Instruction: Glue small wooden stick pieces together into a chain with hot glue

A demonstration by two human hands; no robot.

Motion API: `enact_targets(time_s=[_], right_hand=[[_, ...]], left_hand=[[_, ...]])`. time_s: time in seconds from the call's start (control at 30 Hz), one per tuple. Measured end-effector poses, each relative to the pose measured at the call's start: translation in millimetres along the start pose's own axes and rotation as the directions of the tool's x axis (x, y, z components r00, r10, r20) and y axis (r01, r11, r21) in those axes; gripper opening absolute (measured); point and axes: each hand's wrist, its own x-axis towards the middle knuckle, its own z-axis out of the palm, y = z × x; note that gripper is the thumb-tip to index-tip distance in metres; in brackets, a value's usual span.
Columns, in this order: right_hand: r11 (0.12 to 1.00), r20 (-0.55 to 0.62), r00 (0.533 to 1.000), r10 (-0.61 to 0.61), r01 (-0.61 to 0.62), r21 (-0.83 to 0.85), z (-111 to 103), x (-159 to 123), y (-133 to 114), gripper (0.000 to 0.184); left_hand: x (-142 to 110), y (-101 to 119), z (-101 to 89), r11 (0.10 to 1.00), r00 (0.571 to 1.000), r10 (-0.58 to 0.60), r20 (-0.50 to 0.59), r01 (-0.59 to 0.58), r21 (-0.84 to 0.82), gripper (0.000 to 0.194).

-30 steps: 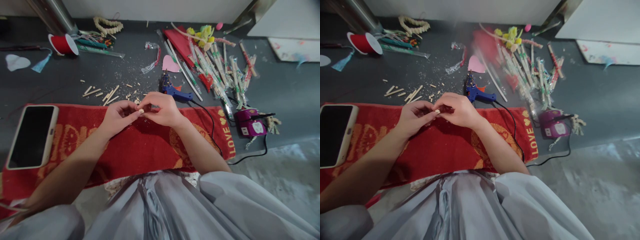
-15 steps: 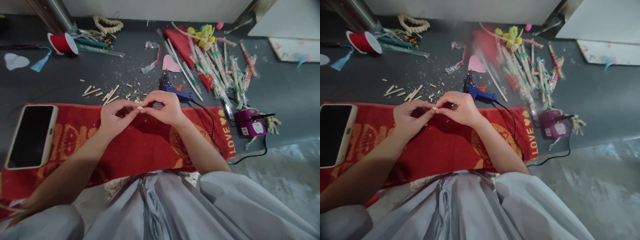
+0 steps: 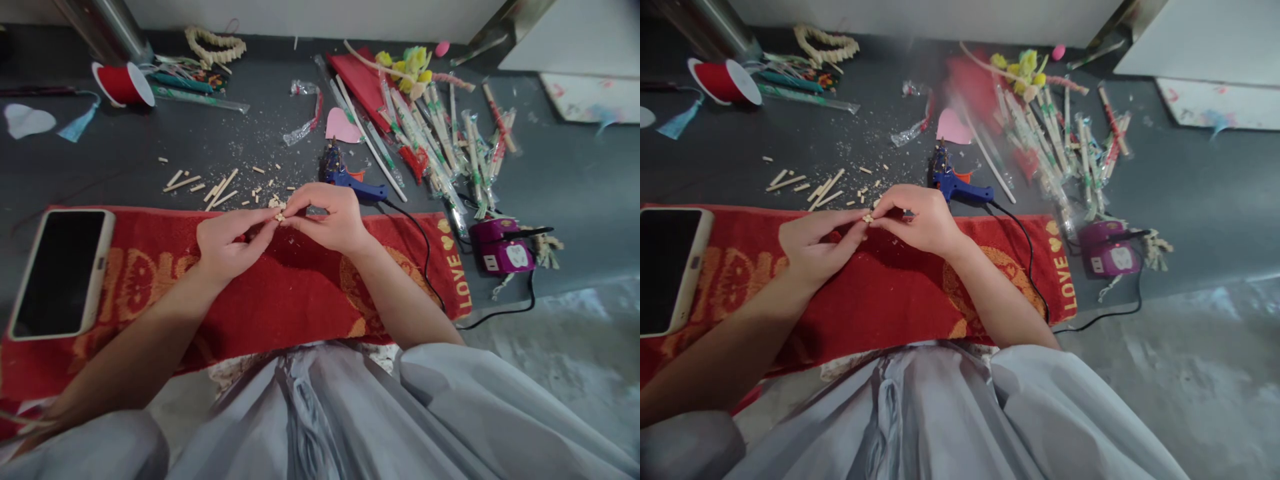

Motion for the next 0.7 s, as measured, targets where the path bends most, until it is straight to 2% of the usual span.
enact_targets(time_s=[0.13, 0.27, 0.37, 0.53, 0.63, 0.7], right_hand=[[0.997, -0.031, 0.997, -0.073, 0.073, -0.014, 0.5, 0.6, 0.1, 0.03], [0.993, -0.069, 0.991, -0.113, 0.114, 0.01, 1.5, 0.4, -0.6, 0.019], [0.999, -0.065, 0.997, -0.045, 0.047, 0.025, 2.1, -0.2, -2.1, 0.016], [0.991, -0.004, 0.991, 0.133, -0.133, 0.022, 2.1, 0.1, -4.6, 0.029], [0.99, 0.019, 0.991, 0.133, -0.134, 0.048, 2.3, 0.9, -5.8, 0.035], [0.989, 0.026, 0.992, 0.127, -0.128, 0.074, 2.4, 1.3, -6.5, 0.038]], left_hand=[[0.1, -2.2, 0.3, 0.996, 0.998, 0.054, -0.014, -0.055, -0.076, 0.014], [-0.9, -4.3, -0.4, 0.992, 0.995, 0.095, -0.026, -0.097, -0.076, 0.013], [-1.7, -3.7, -1.7, 0.993, 0.997, 0.074, -0.019, -0.076, -0.092, 0.012], [-1.0, -1.8, -2.3, 0.995, 0.996, 0.072, -0.05, -0.075, -0.065, 0.012], [0.5, -4.4, 0.2, 0.993, 0.989, 0.117, -0.086, -0.119, -0.022, 0.011], [1.7, -7.6, 2.6, 0.982, 0.973, 0.184, -0.141, -0.189, -0.021, 0.011]])
